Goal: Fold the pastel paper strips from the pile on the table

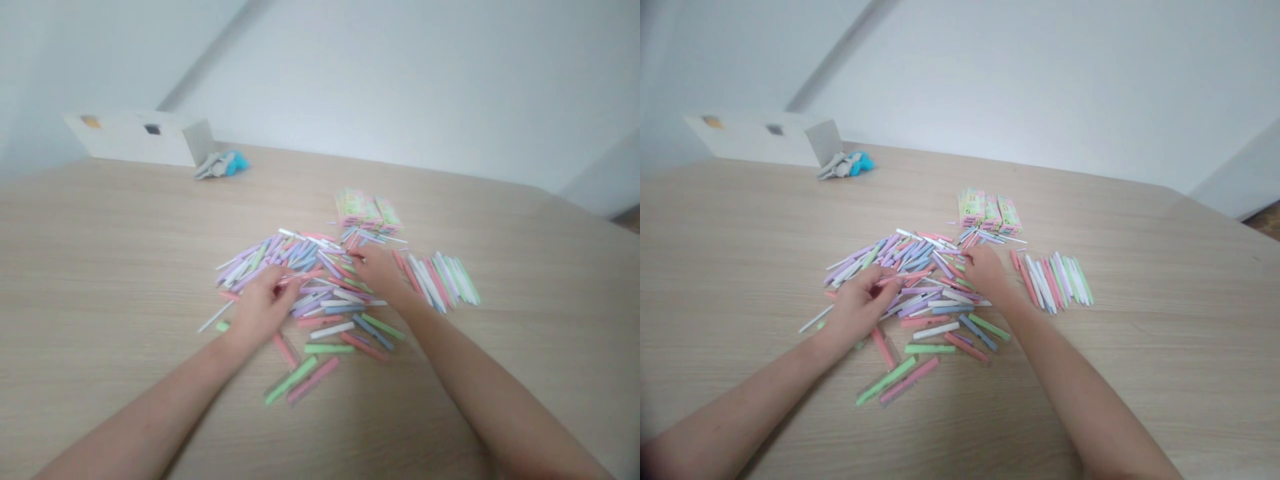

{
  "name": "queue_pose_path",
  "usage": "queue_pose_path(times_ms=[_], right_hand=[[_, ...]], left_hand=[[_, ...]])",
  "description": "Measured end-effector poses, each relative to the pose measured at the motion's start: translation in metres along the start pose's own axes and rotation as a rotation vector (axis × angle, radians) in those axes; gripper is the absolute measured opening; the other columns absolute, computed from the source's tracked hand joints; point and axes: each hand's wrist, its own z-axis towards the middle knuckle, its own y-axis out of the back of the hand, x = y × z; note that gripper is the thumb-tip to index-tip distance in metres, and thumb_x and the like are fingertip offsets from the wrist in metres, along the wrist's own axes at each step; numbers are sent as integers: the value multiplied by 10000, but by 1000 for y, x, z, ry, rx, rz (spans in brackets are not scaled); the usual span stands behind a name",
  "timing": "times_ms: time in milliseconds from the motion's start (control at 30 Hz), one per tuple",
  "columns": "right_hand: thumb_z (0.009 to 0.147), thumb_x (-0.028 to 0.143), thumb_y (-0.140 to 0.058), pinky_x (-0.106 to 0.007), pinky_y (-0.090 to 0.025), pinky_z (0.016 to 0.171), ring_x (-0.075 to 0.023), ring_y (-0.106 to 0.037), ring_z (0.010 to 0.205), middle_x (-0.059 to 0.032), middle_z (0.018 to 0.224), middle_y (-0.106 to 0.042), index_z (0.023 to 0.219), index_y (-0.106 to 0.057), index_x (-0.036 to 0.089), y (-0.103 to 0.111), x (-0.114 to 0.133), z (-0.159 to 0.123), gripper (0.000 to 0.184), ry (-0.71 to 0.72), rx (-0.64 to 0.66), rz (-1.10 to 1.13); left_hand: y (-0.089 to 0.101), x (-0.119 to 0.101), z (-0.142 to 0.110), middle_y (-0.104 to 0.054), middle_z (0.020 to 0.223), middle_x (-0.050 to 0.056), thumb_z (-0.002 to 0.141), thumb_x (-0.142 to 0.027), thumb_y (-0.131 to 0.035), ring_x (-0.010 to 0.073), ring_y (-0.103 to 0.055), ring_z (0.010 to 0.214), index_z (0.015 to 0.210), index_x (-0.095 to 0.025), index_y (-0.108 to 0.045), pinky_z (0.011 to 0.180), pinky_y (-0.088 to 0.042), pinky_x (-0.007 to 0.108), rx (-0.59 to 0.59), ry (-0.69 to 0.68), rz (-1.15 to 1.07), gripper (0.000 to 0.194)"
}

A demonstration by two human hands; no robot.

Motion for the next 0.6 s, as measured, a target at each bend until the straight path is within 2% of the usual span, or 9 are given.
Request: queue_pose_path(times_ms=[133, 233, 433, 600], right_hand=[[835, 176, -466, -256, -397, 773, -182, -605, 860, -71, 904, -717, 917, -725, 161, -6, 0, 22, 272, 3, 69, -14], [818, 214, -496, -257, -398, 715, -186, -609, 788, -92, 841, -719, 885, -734, 142, -14, 2, 29, 257, -25, 107, -29], [812, 242, -508, -257, -400, 717, -198, -610, 816, -121, 867, -710, 854, -727, 132, -23, 5, 35, 248, -96, 132, -23], [756, 199, -539, -263, -398, 688, -199, -601, 745, -111, 742, -693, 715, -704, 126, -20, 10, 33, 185, -114, 133, 69]], left_hand=[[0, 0, 0, -617, 788, 19, 859, -380, -518, 169, -560, 729, 902, -183, -637, 668, -399, 278, 1, 7, -3, 234], [0, -1, -1, -614, 772, 19, 859, -374, -518, 169, -558, 719, 869, -180, -634, 658, -396, 276, 0, 6, -2, 226], [2, -4, -1, -617, 758, 16, 860, -354, -517, 165, -558, 705, 879, -180, -642, 650, -396, 272, 5, -2, 11, 215], [1, -2, 0, -618, 760, 16, 860, -355, -515, 165, -558, 700, 885, -180, -644, 642, -393, 271, 11, -2, 15, 219]])
